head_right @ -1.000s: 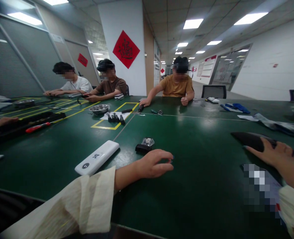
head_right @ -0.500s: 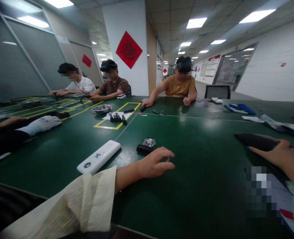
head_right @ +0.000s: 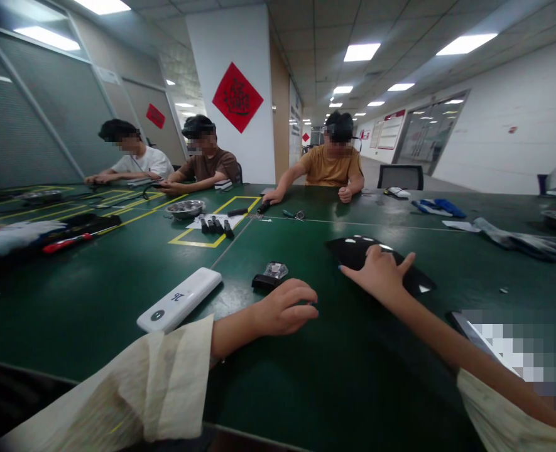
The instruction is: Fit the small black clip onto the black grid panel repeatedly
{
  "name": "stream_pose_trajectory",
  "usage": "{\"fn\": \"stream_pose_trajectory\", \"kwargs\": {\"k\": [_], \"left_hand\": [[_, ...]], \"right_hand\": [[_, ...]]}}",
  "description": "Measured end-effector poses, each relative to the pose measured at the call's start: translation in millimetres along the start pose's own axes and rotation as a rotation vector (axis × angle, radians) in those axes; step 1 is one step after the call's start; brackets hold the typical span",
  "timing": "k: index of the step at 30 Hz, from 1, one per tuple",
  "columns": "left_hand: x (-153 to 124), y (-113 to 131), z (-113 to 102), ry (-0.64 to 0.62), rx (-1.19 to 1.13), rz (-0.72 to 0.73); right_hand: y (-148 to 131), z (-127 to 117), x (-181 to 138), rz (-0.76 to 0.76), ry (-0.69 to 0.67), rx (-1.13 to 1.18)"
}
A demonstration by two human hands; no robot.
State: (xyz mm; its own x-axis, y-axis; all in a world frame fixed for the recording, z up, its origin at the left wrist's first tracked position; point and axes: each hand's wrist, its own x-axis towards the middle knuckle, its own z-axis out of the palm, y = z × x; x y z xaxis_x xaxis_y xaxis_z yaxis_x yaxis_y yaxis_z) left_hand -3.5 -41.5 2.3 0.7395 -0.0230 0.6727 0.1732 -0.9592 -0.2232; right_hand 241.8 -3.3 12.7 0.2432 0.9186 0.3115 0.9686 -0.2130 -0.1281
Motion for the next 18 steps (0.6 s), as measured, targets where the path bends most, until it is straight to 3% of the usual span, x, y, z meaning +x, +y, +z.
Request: {"fn": "stream_pose_trajectory", "kwargs": {"k": [5, 9, 12, 15, 18], "left_hand": [[1, -2, -2, -0.068, 0.053, 0.023], [1, -3, -1, -0.046, 0.072, 0.002], [1, -3, -1, -0.064, 0.082, -0.006], [0, -3, 0, -0.114, 0.092, 0.036], [-1, -3, 0, -0.124, 0.090, 0.060]], "right_hand": [[-41, 3, -16, -0.111, -0.112, -0.081], [-62, -12, -30, -0.162, -0.133, -0.123], [-71, -24, -38, -0.216, -0.193, -0.019], [-65, -32, -32, -0.225, -0.294, 0.231], [-32, -36, -2, -0.032, -0.434, 0.487]]}}
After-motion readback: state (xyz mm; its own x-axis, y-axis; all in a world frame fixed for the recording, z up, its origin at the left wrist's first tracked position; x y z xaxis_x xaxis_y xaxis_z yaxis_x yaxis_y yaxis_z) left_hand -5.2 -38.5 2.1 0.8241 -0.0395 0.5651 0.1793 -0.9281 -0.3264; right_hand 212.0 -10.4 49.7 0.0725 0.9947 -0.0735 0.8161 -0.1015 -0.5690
